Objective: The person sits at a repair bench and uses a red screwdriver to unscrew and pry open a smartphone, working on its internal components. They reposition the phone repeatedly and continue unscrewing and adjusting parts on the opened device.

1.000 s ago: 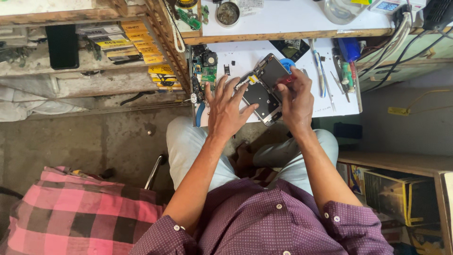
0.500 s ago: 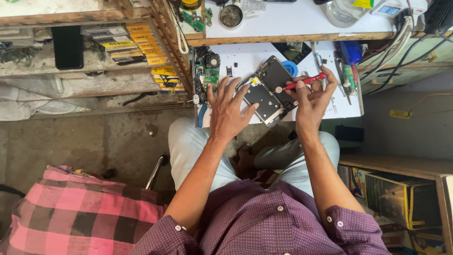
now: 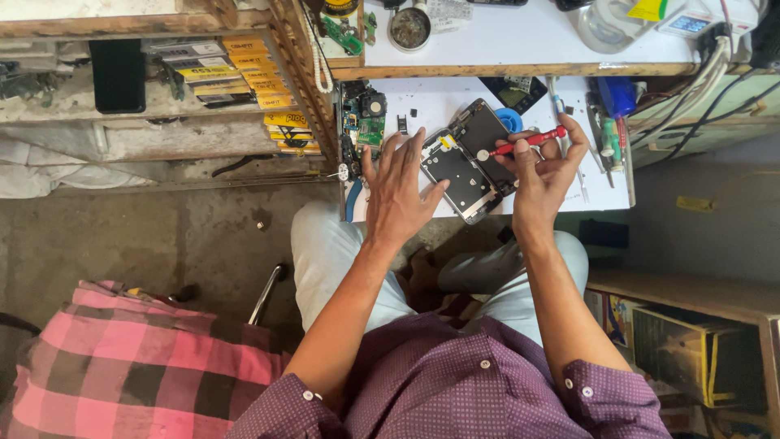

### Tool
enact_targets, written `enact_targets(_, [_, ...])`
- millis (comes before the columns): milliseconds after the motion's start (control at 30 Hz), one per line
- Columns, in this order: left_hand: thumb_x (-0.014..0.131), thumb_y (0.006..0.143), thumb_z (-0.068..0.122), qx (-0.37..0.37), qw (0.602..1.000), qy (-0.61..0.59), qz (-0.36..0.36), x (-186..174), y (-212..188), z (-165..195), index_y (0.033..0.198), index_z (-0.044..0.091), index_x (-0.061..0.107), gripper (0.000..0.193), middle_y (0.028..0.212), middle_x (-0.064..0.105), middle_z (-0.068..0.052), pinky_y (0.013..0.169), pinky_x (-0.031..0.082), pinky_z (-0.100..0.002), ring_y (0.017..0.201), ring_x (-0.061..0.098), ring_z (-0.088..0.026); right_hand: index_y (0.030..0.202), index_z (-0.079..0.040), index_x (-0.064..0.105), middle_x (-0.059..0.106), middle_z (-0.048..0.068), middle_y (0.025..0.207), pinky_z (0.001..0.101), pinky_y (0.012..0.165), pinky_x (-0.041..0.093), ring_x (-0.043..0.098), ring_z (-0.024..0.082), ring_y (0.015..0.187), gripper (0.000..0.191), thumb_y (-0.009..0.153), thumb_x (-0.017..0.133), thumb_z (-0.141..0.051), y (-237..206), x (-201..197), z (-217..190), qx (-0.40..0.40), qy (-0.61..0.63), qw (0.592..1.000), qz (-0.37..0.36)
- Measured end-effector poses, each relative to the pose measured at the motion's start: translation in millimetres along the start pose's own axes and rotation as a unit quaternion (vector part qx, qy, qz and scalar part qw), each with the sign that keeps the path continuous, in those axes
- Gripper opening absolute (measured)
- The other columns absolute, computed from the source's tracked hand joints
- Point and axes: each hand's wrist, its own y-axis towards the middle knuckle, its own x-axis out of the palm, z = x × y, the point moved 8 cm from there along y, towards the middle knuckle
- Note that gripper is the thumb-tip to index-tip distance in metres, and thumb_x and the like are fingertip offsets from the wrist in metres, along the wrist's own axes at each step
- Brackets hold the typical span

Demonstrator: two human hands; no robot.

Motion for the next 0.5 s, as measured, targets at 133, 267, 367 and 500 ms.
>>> enact_targets(133, [0.083,0.083,0.035,-0.005,1.000,-0.011,0.002,-1.6,-0.2,-0.3,0.158,0.004,0.030,0.097,0.140,0.059,-0.016,0.124,0.013,-0.063,0.143,0.043,-0.035,0.156,-0.011,0.026,0.069,0.015,0.122,0.0363,0.092,0.063,0.071,0.023,0.107,0.060,0.111,0.067,-0.006,-0.1,3.9,-0.2,-0.002,-0.008,1.000,-0.005])
enact_targets(267, [0.083,0.082,0.033,-0.014,0.999,-0.032,0.002,-1.9,-0.1,-1.4,0.159,0.003,0.027,0.100,0.139,0.061,-0.014,0.124,0.014,-0.064,0.142,0.044,-0.033,0.155,-0.011,0.026,0.069,0.015,0.121,0.0356,0.090,0.063,0.072,0.024,0.106,0.062,0.110,0.068,-0.007,0.0,6.8,1.7,0.014,-0.007,1.000,-0.004])
enact_targets(367, [0.084,0.082,0.032,-0.021,0.999,-0.039,0.001,-1.9,-1.1,-1.6,0.160,0.003,0.026,0.101,0.137,0.062,-0.014,0.124,0.015,-0.064,0.142,0.045,-0.033,0.155,-0.010,0.026,0.068,0.016,0.121,0.0363,0.090,0.063,0.072,0.025,0.105,0.062,0.110,0.068,-0.006,-0.1,9.1,2.3,0.021,0.003,1.000,-0.005])
enact_targets(500, [0.084,0.083,0.031,-0.017,0.998,-0.053,0.016,-5.2,-2.6,0.4,0.160,0.004,0.025,0.101,0.137,0.063,-0.013,0.124,0.016,-0.063,0.141,0.046,-0.032,0.156,-0.010,0.026,0.068,0.016,0.122,0.0372,0.092,0.063,0.073,0.026,0.106,0.061,0.111,0.067,-0.006,1.0,10.7,1.8,0.027,-0.007,1.000,-0.007])
